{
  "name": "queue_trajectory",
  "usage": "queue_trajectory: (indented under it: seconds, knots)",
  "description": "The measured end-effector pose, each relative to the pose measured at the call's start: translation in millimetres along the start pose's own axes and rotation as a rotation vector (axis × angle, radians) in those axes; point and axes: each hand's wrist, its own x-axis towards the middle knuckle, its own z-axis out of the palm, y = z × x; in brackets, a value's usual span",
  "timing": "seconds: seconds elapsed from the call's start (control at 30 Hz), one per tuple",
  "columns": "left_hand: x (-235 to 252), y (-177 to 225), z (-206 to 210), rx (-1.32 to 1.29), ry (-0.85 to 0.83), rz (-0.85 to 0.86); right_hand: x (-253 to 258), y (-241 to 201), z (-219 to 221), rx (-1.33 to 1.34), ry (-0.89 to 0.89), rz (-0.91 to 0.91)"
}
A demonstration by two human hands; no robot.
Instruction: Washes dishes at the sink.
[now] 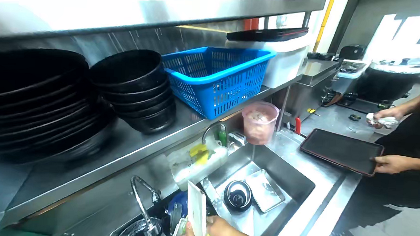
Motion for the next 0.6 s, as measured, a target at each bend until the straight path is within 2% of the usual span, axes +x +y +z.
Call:
queue_trajectory:
  seconds: [0.1,0.23,0.3,0.4,0.47,0.6]
  knots:
    - [13.6,-0.9,-4.9,0.024,0.033,0.108,-4.9,-20.3,-6.0,0.219,0.025,-0.089]
    - [12.3,10.3,-8.3,0.107,0.033,0.145,-10.4,-59.4,-12.5,0.611,0.068,-0.278]
    - [6.6,7.9,-7.1,0.114,0.026,0.141,-11.7,-70.5,-12.1,0.655,0.127,-0.398]
    - [-5.3,4.6,-0.8,0.141,0.009,0.108,-3.8,-62.1,-6.0,0.468,0.288,-0.586]
    - [-14.5,2.5,6.7,0.09,-0.011,0.062,0.4,-46.5,6.5,0.28,0.418,-0.64]
    - [-18.4,15.6,18.4,-0.003,0.006,0.002,5.7,20.0,32.0,-0.138,0.499,-0.736]
